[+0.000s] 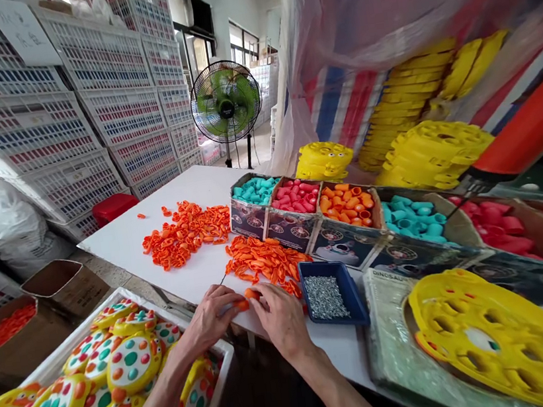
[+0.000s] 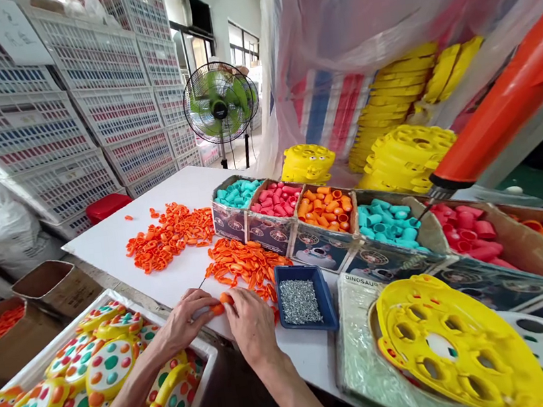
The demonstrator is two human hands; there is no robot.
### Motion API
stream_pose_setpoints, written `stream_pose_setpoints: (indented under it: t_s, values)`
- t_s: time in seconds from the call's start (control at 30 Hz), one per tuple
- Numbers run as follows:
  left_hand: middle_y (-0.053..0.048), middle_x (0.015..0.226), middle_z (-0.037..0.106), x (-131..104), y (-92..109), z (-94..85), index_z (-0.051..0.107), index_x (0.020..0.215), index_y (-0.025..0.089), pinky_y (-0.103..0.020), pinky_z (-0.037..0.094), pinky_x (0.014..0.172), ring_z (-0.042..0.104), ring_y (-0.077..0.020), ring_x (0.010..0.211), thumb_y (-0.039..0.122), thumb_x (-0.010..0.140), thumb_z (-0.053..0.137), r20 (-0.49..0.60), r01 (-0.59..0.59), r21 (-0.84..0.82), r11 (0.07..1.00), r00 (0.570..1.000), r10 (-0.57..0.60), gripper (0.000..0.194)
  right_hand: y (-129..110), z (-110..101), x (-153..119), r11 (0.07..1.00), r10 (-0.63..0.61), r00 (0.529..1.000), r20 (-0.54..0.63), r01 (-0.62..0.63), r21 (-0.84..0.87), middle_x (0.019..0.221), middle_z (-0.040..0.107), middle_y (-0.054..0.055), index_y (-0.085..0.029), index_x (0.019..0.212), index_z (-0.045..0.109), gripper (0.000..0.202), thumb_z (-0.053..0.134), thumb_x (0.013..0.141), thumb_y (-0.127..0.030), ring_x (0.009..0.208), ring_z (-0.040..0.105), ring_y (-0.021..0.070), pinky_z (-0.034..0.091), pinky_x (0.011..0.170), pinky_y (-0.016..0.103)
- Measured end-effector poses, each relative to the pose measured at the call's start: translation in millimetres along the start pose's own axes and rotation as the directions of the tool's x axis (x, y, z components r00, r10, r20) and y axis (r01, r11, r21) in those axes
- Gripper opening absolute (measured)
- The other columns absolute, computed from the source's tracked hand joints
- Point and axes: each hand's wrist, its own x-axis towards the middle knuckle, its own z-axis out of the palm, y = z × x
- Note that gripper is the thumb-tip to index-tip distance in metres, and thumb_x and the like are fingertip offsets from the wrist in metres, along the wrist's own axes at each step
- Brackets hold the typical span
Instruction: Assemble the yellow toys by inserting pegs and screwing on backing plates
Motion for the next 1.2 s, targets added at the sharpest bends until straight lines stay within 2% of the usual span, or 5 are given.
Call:
stream_pose_setpoints:
  t_s: [0.17, 0.43, 0.73, 0.97, 1.2]
  values:
    - [-0.007, 0.104, 0.077, -2, -6, -11.9, 0.07, 0.119, 0.024, -0.04, 0.053, 0.096, 0.067, -0.0256, 0.102, 0.026, 0.092, 0.063, -0.036, 0.022, 0.005, 1.0, 0.999, -0.021, 0.028, -6, 10, 8, 0.999, -0.017, 1.0, 0.019, 0.018, -0.043, 0.101, 0.079, 0.004, -0.022, 0.106, 0.071, 0.018, 0.069, 0.09, -0.015, 0.096, 0.073, 0.0235, 0.054, 0.081, 0.032]
    - [-0.009, 0.105, 0.076, -10, -4, 8.5, 0.074, 0.106, 0.023, -0.042, 0.054, 0.096, 0.066, -0.0259, 0.102, 0.026, 0.093, 0.063, -0.169, 0.052, 0.029, 0.998, 0.985, -0.047, 0.018, -3, 23, 19, 0.995, -0.026, 0.998, 0.05, 0.031, -0.099, 0.097, 0.079, 0.005, -0.023, 0.102, 0.072, 0.015, 0.067, 0.091, -0.015, 0.095, 0.071, 0.0244, 0.054, 0.081, 0.034]
    - [-0.009, 0.107, 0.077, -11, -5, 5.1, 0.072, 0.113, 0.023, -0.042, 0.056, 0.095, 0.069, -0.0265, 0.104, 0.021, 0.09, 0.063, -0.221, 0.062, 0.025, 0.998, 0.974, -0.055, 0.024, 1, 25, 18, 0.994, -0.034, 0.996, 0.086, 0.042, -0.096, 0.102, 0.079, 0.005, -0.023, 0.105, 0.074, 0.025, 0.066, 0.087, -0.008, 0.097, 0.073, 0.0247, 0.054, 0.092, 0.038]
    - [-0.01, 0.113, 0.073, -25, -11, 21.1, 0.067, 0.114, 0.022, -0.048, 0.057, 0.097, 0.066, -0.03, 0.111, 0.024, 0.083, 0.07, -0.432, 0.154, 0.037, 0.987, 0.893, -0.123, 0.031, 5, 29, 17, 0.994, -0.043, 0.996, 0.084, 0.051, -0.101, 0.103, 0.079, 0.007, -0.022, 0.106, 0.073, 0.02, 0.068, 0.089, -0.015, 0.1, 0.073, 0.0255, 0.054, 0.097, 0.04]
    - [-0.009, 0.113, 0.07, -63, 0, 35.1, 0.065, 0.112, 0.023, -0.049, 0.053, 0.101, 0.064, -0.0291, 0.114, 0.021, 0.093, 0.058, -0.615, 0.218, 0.057, 0.974, 0.776, -0.137, 0.02, 4, 29, 15, 0.993, -0.059, 0.995, 0.077, 0.067, -0.102, 0.11, 0.078, 0.009, -0.019, 0.113, 0.071, 0.03, 0.07, 0.085, -0.009, 0.103, 0.072, 0.0272, 0.055, 0.098, 0.042]
